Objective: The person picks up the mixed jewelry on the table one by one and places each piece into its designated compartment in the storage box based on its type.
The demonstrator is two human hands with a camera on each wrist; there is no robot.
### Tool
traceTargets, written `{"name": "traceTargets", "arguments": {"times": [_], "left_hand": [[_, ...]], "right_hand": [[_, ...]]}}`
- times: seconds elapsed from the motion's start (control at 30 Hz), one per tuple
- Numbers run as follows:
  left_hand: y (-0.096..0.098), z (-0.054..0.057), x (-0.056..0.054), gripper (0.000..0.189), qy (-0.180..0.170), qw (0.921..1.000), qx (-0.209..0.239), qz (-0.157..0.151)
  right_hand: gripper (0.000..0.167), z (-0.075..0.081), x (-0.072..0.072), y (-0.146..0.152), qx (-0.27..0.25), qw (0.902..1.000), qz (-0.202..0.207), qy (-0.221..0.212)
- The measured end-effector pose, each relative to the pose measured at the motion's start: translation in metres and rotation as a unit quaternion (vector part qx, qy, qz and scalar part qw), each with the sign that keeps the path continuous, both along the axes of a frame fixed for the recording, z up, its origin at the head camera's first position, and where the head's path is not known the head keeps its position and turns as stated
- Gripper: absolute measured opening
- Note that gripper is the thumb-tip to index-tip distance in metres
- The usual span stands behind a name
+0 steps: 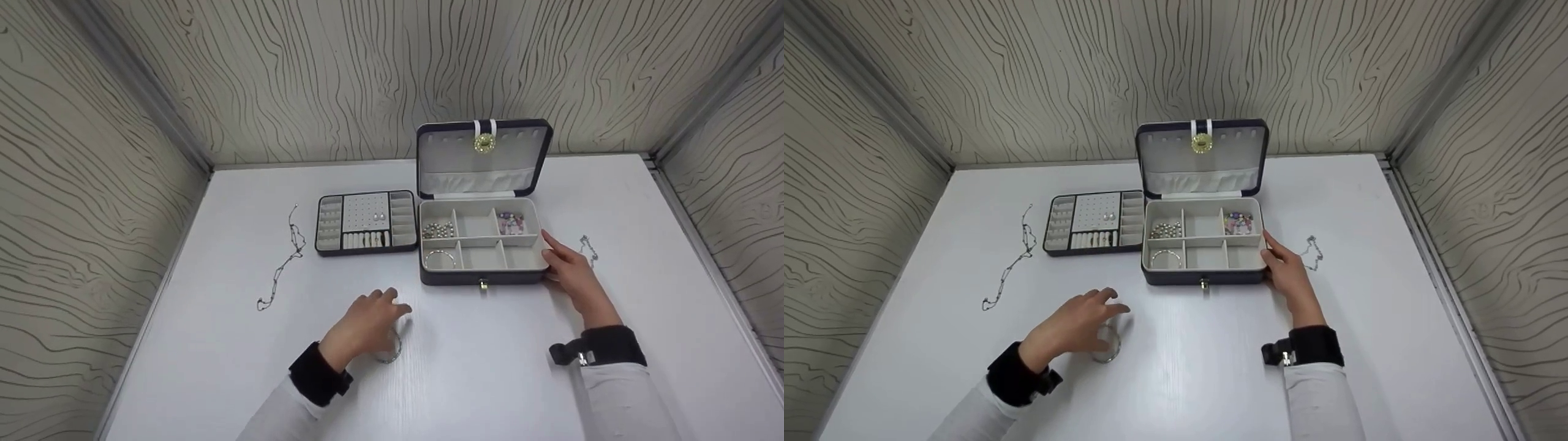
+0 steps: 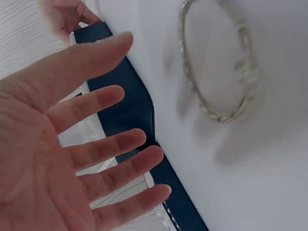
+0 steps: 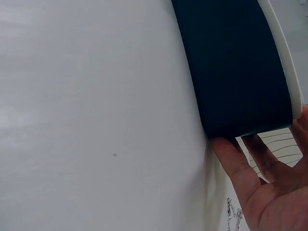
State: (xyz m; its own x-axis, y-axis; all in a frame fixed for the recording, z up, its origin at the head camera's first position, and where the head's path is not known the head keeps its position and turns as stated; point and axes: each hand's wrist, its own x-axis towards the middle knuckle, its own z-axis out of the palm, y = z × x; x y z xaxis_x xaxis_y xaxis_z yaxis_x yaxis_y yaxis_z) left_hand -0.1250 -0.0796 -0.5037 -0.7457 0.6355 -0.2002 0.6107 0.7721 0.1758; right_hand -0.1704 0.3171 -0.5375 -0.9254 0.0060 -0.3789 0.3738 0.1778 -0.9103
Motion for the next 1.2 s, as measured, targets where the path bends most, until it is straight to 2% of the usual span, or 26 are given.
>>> {"name": "traceTargets", "arguments": {"times": [0.13,0.23,0.43,0.6,0.7,1.0,1.2], "left_hand": [[0.0,-0.008,0.009,0.072,0.003,0.9995,-0.03,0.006],[-0.001,-0.013,0.014,0.071,0.01,0.999,-0.044,0.005],[0.0,-0.024,0.019,0.04,0.027,0.9984,-0.049,0.0],[0.001,-0.029,0.019,0.025,0.054,0.9974,-0.047,0.003],[0.002,-0.03,0.017,0.018,0.055,0.9975,-0.045,0.008],[0.002,-0.03,0.014,0.019,0.072,0.9966,-0.04,0.009],[0.001,-0.031,0.013,0.016,0.067,0.9972,-0.032,0.009]], "right_hand": [[0.059,-0.001,0.0,0.0,0.0,1.0,0.0,0.002],[0.06,-0.001,0.0,0.0,0.001,1.0,0.001,0.001],[0.059,-0.001,0.0,0.0,-0.004,1.0,0.001,-0.006],[0.06,-0.001,0.0,0.002,-0.008,0.9999,0.002,-0.006],[0.061,-0.001,0.0,0.002,-0.009,1.0,0.001,-0.003],[0.058,0.0,0.0,0.001,0.005,1.0,0.003,0.002],[0.058,0.0,0.0,0.0,0.001,1.0,0.001,-0.001]]}}
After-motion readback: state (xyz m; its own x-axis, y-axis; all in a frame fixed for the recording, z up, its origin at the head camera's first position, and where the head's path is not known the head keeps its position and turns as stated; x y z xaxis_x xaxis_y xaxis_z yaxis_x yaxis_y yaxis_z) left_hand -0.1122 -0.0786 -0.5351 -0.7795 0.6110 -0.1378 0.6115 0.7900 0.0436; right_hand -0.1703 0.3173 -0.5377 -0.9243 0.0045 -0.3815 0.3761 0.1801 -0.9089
